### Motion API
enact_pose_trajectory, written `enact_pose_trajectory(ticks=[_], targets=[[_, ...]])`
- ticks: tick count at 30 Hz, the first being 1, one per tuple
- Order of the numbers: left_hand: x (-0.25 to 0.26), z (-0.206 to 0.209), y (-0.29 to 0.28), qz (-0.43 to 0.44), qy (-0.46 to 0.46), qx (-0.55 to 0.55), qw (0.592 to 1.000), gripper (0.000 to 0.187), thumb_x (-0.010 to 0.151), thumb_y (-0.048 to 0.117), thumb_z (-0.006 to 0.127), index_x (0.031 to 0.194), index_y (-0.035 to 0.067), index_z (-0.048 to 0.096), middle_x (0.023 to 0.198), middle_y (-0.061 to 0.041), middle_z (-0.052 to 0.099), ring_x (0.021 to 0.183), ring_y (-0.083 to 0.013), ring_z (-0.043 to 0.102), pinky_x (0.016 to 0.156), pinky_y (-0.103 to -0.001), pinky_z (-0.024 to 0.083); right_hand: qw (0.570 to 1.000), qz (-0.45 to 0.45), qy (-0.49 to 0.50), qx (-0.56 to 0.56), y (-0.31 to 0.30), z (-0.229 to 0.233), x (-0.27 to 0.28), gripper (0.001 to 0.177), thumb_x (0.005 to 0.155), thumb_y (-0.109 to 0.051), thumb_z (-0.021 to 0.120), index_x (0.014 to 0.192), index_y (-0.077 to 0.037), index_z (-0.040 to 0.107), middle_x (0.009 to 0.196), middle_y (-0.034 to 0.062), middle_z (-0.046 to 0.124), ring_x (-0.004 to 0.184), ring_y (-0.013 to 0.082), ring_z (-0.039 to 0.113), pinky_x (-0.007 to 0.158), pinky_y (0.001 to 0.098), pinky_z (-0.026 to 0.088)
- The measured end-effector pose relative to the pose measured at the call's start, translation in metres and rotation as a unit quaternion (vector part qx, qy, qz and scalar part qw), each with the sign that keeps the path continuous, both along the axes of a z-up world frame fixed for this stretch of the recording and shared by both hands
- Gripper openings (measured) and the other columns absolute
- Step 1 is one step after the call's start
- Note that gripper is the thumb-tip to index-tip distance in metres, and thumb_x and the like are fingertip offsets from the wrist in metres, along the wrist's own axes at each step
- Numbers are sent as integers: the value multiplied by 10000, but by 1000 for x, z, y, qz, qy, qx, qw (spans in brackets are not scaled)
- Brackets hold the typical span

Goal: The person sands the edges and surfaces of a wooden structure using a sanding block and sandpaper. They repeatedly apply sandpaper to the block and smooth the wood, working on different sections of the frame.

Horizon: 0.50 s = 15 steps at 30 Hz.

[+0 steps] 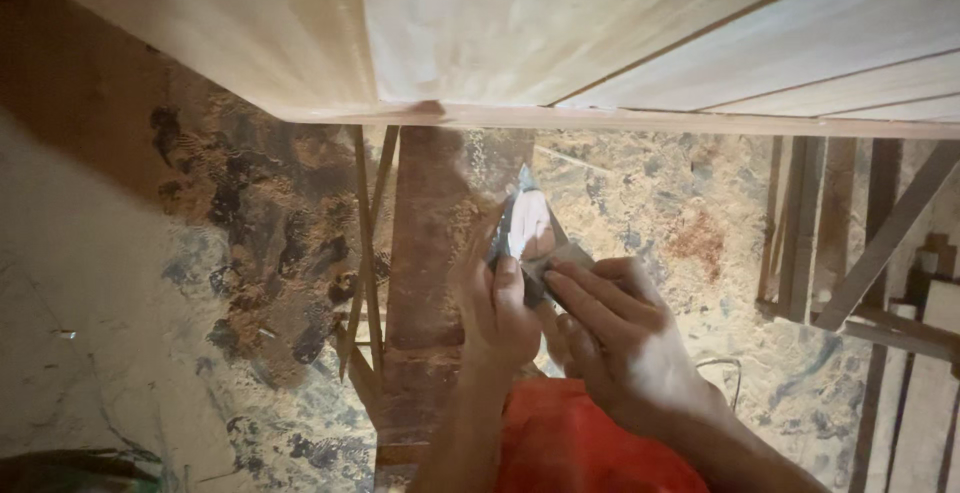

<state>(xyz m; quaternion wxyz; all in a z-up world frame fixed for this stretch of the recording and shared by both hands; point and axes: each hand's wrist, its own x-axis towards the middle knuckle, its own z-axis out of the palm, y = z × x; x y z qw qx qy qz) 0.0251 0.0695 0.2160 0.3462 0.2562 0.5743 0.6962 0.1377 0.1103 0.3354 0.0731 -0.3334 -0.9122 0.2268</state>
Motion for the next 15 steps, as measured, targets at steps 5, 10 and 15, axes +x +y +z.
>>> enact_pose_trajectory(ticks=[5, 10, 15], targets=[[15, -1, -2, -6, -46, -5, 999, 464, 969, 105, 361, 1330, -43, 611, 824, -94, 661, 625, -151, 623, 529, -252, 536, 999, 10, 6, -41, 4, 9, 1, 291, 898, -27, 625, 1155, 83, 704, 1170, 236, 742, 998, 338, 690, 845, 405, 587], [27, -32, -3, 42, 232, -148, 960, 457, 849, 216, 713, 1215, -26, 585, 1086, -134, 656, 965, -192, 637, 747, -264, 617, 990, 55, 17, -125, 12, -14, 41, 168, 953, -55, 678, 1090, 2, 755, 1111, 179, 790, 901, 246, 714, 695, 309, 618], [-21, -85, 3, 210, 480, 44, 850, 239, 1034, 44, 692, 1219, -9, 549, 1154, -208, 600, 1037, -271, 626, 774, -332, 596, 967, -210, -24, -142, 60, -74, 77, 470, 945, 102, 477, 1307, -42, 741, 831, 165, 722, 722, 209, 581, 622, 352, 514]])
